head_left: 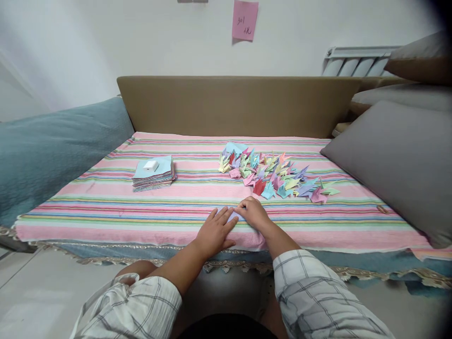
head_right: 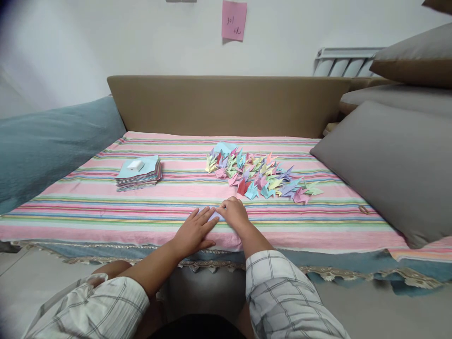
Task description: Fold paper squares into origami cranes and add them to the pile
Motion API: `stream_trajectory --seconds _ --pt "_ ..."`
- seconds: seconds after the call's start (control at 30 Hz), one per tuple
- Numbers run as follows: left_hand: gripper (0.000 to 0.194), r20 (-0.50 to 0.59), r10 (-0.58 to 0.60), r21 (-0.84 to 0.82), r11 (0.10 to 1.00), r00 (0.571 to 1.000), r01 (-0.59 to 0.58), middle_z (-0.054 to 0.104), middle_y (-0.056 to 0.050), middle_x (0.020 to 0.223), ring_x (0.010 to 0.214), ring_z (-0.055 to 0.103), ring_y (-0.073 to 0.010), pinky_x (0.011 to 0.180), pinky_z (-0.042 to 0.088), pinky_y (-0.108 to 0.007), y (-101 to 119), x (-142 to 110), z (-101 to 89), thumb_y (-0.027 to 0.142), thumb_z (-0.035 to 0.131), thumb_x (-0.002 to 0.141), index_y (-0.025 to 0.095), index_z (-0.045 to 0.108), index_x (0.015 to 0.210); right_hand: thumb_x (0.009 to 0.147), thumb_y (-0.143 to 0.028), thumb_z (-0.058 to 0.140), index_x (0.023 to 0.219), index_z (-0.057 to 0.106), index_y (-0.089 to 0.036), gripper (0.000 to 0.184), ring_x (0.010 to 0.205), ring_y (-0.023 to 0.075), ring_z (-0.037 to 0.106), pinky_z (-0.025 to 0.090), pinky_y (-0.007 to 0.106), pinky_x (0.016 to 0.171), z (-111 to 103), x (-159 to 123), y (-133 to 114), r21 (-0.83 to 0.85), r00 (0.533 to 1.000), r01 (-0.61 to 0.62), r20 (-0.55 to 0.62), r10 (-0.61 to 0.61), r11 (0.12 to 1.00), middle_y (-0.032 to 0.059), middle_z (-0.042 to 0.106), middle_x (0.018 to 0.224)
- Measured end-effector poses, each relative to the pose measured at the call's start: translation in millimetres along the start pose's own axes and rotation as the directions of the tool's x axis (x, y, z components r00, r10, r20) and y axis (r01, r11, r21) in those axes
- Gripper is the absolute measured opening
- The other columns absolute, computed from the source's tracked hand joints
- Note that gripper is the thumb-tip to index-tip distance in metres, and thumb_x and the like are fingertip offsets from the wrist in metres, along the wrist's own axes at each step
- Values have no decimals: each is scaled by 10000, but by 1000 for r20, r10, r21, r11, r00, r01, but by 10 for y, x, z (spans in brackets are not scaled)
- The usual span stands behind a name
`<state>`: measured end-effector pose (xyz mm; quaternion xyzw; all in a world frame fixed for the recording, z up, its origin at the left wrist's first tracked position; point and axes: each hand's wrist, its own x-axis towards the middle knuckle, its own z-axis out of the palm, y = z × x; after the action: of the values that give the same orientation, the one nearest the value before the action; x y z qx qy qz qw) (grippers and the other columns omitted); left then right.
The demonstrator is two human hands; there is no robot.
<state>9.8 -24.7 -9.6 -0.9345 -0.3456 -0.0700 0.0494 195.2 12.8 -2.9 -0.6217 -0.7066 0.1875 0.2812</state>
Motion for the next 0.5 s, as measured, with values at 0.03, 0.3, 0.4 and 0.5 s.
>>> stream_trajectory --seconds 0.03,0.3,0.4,0.5 --pt "755 4 1 0 1000 1000 -1 296 -128 1461 1350 234 -299 1080 188 -496 -2 1 1 496 654 705 216 360 1342 743 -304 651 694 681 -207 112 850 168 537 388 268 780 4 -1 -1 0 1000 -1 -4 1 1000 40 600 824" --pt "789 -21 -16 2 1000 1000 16 253 -127 1480 1357 216 -293 1092 147 -494 14 -26 19 498 615 730 207 289 1388 808 -305 532 717 657 -178 200 787 147 555 399 253 739 -91 2 52 137 1000 21 12 -23 990 36 617 804" --pt "810 -23 -17 1 1000 1000 17 239 -120 1487 1358 213 -290 1092 142 -492 19 -34 23 501 606 735 218 251 1406 810 -325 504 733 640 -170 219 668 129 541 391 236 636 -178 -14 62 200 999 -41 43 33 979 11 614 722" --pt "795 -22 -17 5 1000 1000 17 239 -119 1487 1359 209 -291 1088 146 -495 16 -30 24 506 602 736 230 265 1401 747 -354 577 685 626 -169 201 609 122 516 371 227 579 -216 -32 60 200 996 -63 77 48 978 -6 592 666"
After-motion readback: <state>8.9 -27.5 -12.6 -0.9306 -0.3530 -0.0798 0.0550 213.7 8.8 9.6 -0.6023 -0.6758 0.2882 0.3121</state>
